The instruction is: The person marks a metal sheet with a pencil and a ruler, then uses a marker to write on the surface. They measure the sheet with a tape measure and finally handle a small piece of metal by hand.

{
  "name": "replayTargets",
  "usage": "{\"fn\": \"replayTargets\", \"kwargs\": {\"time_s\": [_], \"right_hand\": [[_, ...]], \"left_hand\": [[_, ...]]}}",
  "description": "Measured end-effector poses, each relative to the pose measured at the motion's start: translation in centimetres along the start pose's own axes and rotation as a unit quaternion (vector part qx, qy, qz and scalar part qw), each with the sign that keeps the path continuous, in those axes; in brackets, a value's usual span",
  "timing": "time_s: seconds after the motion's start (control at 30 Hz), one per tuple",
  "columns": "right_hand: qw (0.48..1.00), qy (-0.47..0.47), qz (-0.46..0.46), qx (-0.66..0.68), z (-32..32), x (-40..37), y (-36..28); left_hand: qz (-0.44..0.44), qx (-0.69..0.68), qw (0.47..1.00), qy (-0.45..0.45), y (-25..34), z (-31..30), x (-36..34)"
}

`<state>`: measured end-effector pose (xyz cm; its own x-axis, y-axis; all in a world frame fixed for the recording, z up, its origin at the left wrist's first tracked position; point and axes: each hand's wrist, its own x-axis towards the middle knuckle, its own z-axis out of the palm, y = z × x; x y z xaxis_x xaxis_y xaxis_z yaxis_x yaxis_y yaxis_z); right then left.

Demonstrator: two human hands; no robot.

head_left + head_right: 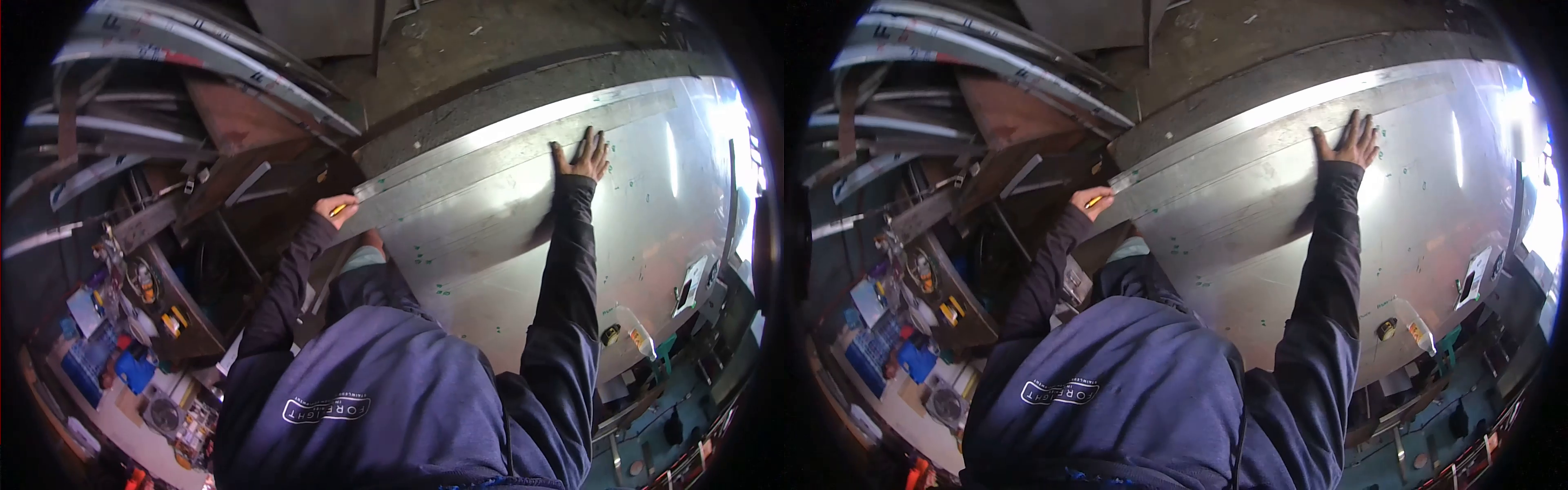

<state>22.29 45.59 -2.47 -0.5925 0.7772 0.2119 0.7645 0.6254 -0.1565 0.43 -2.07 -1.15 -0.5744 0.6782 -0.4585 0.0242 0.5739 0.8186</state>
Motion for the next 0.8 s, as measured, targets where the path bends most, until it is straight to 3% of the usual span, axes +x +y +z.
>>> {"fn": "replayTargets", "kwargs": {"time_s": [0.13,0.3,0.37,0.5,0.7,0.8], "right_hand": [[0.999,0.001,-0.003,0.045,-0.8,0.2,-0.2],[0.998,-0.024,0.011,0.063,-2.4,0.6,-0.6],[0.998,-0.031,0.012,0.06,-2.4,0.7,-0.4],[0.996,-0.032,0.023,0.083,-2.0,0.7,0.2],[0.992,-0.047,0.038,0.109,-1.8,0.7,0.8],[0.99,-0.054,0.041,0.12,-1.7,0.7,1.0]], "left_hand": [[0.061,0.027,0.998,0.008,-1.6,-0.3,0.5],[-0.02,0.065,0.997,-0.025,1.2,-0.9,0.3],[-0.057,0.049,0.997,-0.027,-0.4,-1.1,0.2],[-0.078,0.104,0.99,-0.05,1.6,-1.4,0.4],[-0.171,0.07,0.982,-0.05,2.9,-1.5,0.3],[-0.161,0.088,0.982,-0.038,2.6,-1.5,0.1]]}}
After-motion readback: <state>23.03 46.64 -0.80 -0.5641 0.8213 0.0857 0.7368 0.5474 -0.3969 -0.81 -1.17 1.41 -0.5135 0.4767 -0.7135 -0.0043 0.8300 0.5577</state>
